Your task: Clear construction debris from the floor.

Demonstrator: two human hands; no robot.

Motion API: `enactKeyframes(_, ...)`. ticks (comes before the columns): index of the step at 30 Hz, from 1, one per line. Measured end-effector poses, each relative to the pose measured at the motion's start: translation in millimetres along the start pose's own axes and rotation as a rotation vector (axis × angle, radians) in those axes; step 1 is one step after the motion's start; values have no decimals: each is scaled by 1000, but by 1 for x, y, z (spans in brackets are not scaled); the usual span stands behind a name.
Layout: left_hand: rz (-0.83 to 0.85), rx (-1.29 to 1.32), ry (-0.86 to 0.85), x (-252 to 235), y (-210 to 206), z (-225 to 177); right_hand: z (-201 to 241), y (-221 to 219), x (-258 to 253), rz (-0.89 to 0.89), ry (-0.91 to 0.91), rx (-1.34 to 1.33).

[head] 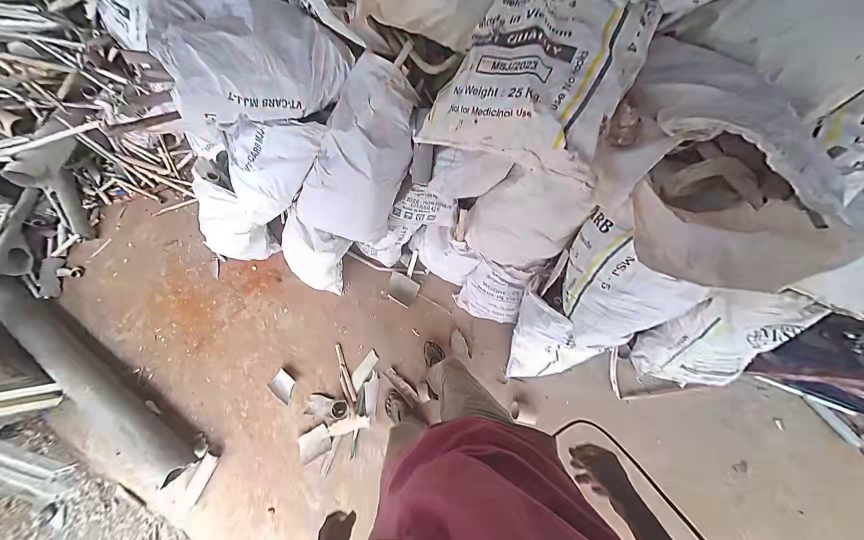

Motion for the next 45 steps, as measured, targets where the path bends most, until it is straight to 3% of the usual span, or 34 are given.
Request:
enactKeyframes(5, 62, 226, -386, 36, 2, -149, 96, 25, 7, -23, 256, 66)
enactKeyframes(7, 79, 240, -444, 48, 1, -177, 115, 32, 13, -35, 334, 108)
enactKeyframes(9, 75, 202, -428, 47, -4, -174, 108, 34, 12, -37, 350, 95)
enactKeyframes(13, 36, 59, -234, 35, -16, -112, 42, 16, -4, 56, 193, 59)
enactKeyframes(18, 43, -120, -19, 31, -33, -34, -96, -6, -11, 94, -129, -96)
enactKeyframes(22, 105, -231, -41, 29, -56, -51, -167, -6, 15, 23, -291, -269)
enactKeyframes(26, 138, -288, -171, 20, -73, -121, -198, -8, 39, -61, -325, -431)
enactKeyframes(31, 90, -273, -387, 34, -85, -199, -236, -26, 36, -4, -352, -458)
enactKeyframes(35, 49, -282, -387, 41, -112, -190, -266, -26, 9, 49, -332, -484)
enactKeyframes(37, 22, -311, -316, 54, -138, -167, -287, -19, -11, 77, -293, -484)
enactKeyframes(42, 85, -422, -214, 84, -223, -120, -345, 41, -33, 38, -302, -504)
enactKeyframes(45, 155, -402, -298, 105, -271, -128, -385, 78, -35, -34, -350, -567)
Point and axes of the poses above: each hand's wrist, its own x-axis away from the middle knuckle, its own y-axis out of the back of the hand, z = x × y, the point moved 10 cm from there along -x, towards the middle knuckle, and after that the axes turned 15 degrees about x, right-handed, at the moved point
